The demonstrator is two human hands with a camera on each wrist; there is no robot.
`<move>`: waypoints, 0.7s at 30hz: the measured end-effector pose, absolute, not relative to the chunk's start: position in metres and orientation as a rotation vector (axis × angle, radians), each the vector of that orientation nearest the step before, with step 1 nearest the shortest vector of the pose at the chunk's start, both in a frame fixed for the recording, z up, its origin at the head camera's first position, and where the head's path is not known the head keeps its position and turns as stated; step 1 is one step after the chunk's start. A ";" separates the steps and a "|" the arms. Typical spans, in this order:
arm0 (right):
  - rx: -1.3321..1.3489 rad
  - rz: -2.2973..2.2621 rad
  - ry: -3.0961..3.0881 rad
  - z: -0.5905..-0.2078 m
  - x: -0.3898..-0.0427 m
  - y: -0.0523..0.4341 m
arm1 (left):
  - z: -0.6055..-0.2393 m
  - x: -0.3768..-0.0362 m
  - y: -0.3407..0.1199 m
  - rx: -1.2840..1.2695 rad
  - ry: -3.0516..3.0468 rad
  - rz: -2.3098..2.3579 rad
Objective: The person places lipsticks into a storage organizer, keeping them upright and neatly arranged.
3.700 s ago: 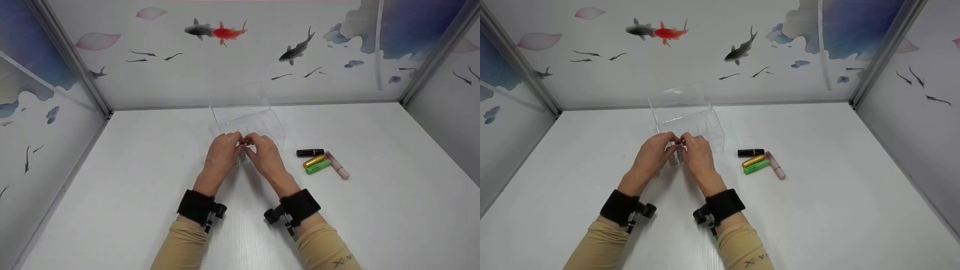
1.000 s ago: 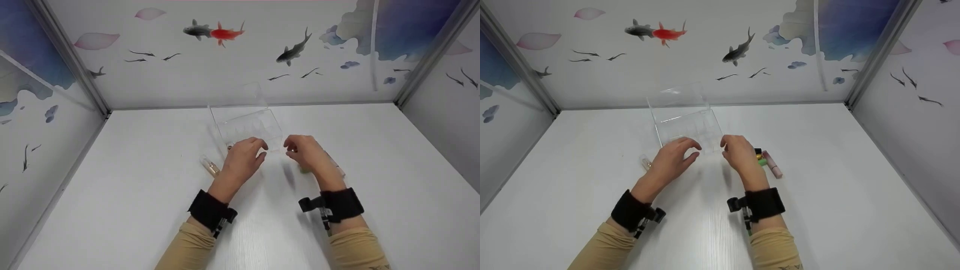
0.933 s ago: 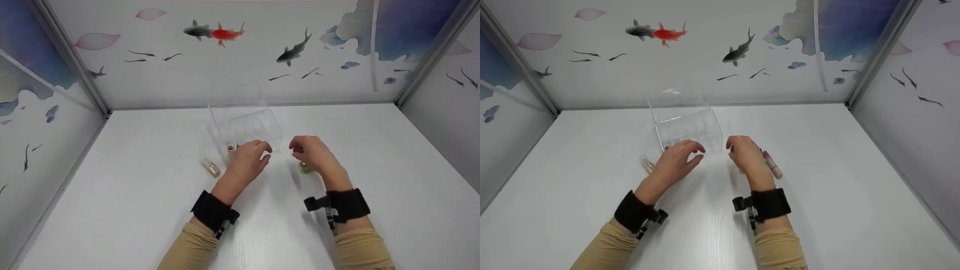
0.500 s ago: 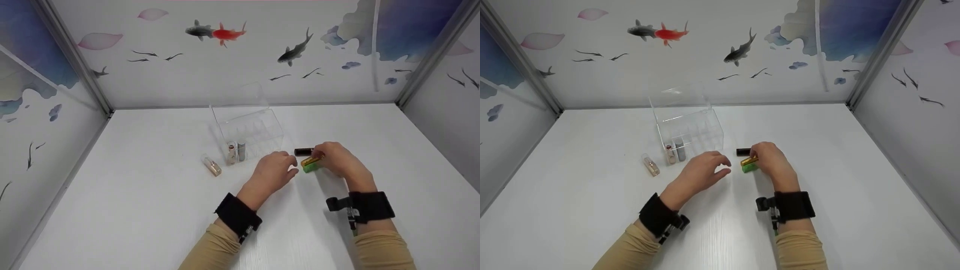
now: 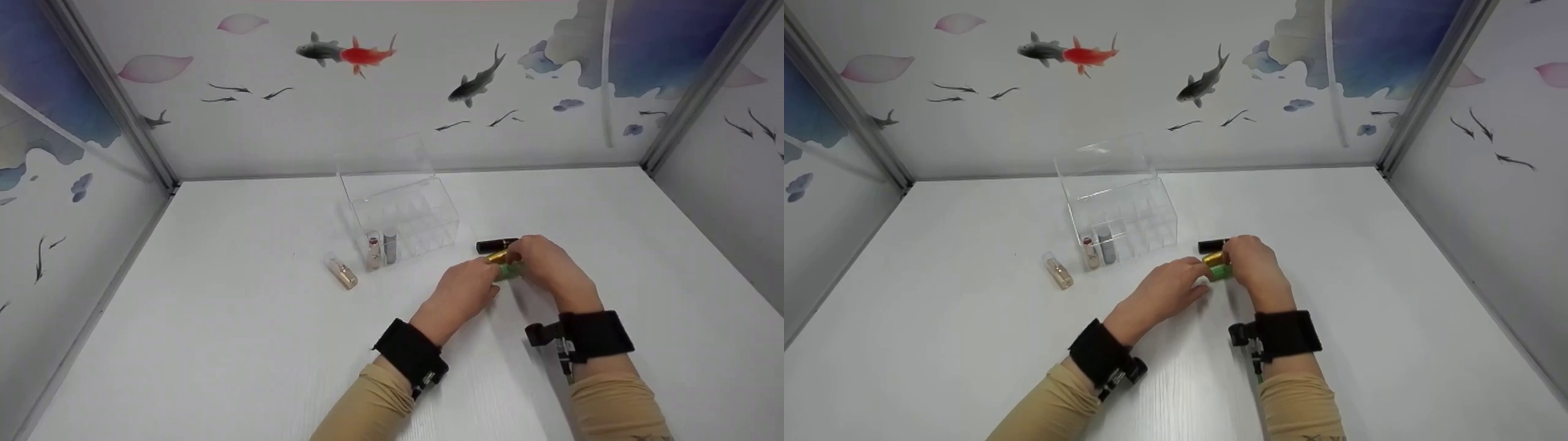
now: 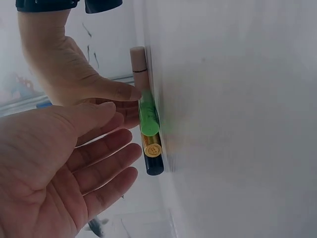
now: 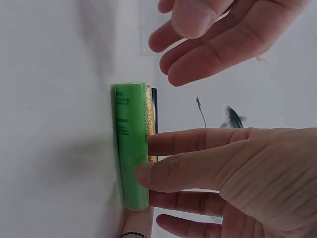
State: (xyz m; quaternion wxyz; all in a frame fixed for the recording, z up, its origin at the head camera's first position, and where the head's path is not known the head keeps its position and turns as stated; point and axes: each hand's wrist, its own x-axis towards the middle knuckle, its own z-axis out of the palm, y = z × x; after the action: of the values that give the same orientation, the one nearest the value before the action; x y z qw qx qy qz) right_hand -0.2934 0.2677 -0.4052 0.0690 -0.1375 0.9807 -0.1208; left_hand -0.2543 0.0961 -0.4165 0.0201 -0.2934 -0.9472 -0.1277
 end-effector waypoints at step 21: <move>-0.631 -0.460 2.866 -0.388 -0.284 0.258 | -0.419 -0.255 0.091 -0.933 -2.823 -0.347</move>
State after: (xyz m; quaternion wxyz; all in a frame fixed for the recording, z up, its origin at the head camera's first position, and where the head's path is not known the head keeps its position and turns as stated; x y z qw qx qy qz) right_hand -0.2839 0.2581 -0.3883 0.0856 -0.2118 0.9612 -0.1544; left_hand -0.2553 0.0907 -0.4190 0.0739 -0.3107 -0.9406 -0.1156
